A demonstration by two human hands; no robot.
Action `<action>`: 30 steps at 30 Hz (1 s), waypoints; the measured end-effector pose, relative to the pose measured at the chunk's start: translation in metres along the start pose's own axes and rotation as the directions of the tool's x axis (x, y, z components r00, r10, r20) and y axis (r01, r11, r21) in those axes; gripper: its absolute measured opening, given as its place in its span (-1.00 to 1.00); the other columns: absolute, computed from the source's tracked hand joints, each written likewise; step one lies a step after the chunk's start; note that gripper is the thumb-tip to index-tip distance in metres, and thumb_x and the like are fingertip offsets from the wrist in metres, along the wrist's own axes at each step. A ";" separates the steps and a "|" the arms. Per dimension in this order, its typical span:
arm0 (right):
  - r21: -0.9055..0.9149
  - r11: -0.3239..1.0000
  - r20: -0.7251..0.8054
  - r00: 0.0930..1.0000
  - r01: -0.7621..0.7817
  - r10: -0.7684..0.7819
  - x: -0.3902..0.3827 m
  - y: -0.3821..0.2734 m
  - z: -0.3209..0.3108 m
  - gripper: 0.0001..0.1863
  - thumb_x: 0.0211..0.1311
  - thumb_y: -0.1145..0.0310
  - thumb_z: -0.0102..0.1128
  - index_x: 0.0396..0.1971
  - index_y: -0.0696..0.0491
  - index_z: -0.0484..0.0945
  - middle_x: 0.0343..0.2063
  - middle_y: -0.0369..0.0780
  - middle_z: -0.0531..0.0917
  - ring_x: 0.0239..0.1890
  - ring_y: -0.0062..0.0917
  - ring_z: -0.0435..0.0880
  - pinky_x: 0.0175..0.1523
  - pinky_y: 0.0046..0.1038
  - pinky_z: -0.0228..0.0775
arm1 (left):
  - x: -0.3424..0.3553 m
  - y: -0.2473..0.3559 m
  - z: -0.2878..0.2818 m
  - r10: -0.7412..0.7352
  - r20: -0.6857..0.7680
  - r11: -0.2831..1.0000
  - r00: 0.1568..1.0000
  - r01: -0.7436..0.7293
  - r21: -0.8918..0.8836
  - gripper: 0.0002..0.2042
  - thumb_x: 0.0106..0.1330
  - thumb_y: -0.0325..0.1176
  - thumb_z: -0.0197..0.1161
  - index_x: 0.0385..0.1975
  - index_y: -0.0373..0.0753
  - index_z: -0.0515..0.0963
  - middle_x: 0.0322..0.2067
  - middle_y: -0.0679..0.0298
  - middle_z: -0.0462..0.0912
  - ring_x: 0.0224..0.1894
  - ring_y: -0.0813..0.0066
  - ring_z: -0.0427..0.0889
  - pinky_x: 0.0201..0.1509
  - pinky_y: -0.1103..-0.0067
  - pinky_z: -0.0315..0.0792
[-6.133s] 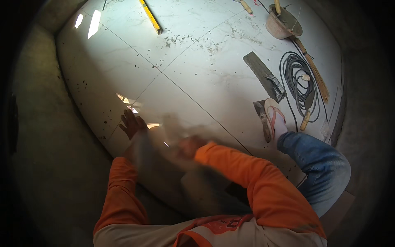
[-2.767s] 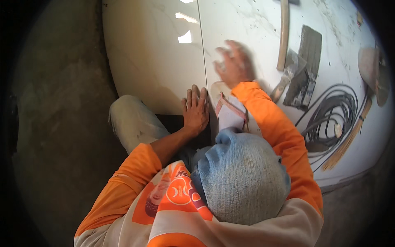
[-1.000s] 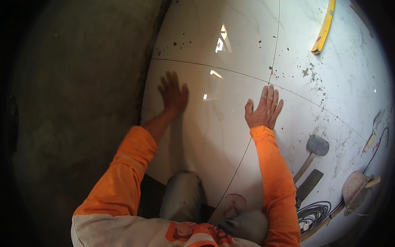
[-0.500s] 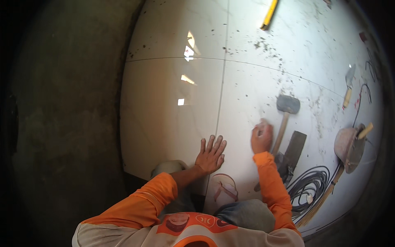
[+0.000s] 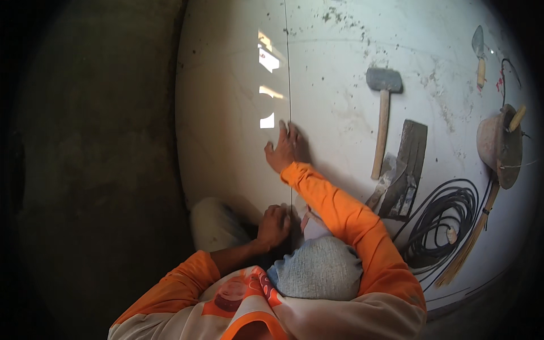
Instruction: The person positions a large white tile on the floor, taps it repeatedly into place with a rubber mallet, and uses a scraper by hand to adjust the alignment and clear the grout line.
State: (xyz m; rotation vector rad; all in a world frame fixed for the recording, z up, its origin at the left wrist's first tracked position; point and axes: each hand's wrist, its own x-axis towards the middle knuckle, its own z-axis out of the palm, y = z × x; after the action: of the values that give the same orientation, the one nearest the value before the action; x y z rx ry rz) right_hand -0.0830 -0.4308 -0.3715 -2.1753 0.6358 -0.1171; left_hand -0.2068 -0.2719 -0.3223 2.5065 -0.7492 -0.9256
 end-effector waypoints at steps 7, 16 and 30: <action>0.145 0.989 -0.005 0.999 0.043 -0.042 0.014 0.028 0.007 -0.38 0.06 0.28 0.08 0.16 0.17 0.23 -0.11 0.06 0.49 0.13 -0.10 0.28 0.21 -0.19 0.17 | -0.063 -0.045 0.041 -0.657 0.628 -0.412 0.418 0.499 -0.763 -0.58 0.35 -0.13 -0.11 0.01 -0.35 0.31 -0.04 0.03 0.43 -0.03 0.20 0.47 0.01 0.29 0.42; 0.020 0.999 0.051 0.998 -0.036 0.035 0.018 0.017 0.008 -0.39 0.06 0.22 0.06 0.16 0.11 0.27 0.00 -0.10 0.39 0.04 -0.38 0.37 0.18 -0.34 0.23 | -0.055 -0.027 0.061 -0.618 0.699 -0.580 0.359 0.392 -0.714 -0.71 0.34 -0.11 -0.08 -0.28 -0.25 0.38 -0.34 0.21 0.50 -0.32 0.37 0.57 -0.28 0.43 0.44; 0.074 0.994 -0.032 0.997 0.076 -0.074 0.017 0.030 0.014 -0.42 0.02 0.29 0.15 0.09 0.12 0.31 -0.09 -0.06 0.36 -0.14 -0.31 0.46 0.04 -0.30 0.34 | -0.046 -0.022 0.073 -0.551 0.769 -0.801 0.324 0.056 -0.597 -0.94 0.08 -0.24 0.05 -0.58 0.03 0.37 -0.58 0.46 0.37 -0.63 0.57 0.29 -0.53 0.56 0.15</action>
State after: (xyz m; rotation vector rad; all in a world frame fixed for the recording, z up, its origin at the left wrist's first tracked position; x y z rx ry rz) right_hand -0.0766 -0.4442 -0.4055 -2.1280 0.5575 -0.2095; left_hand -0.2788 -0.2381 -0.3631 0.7041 1.6411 -0.5844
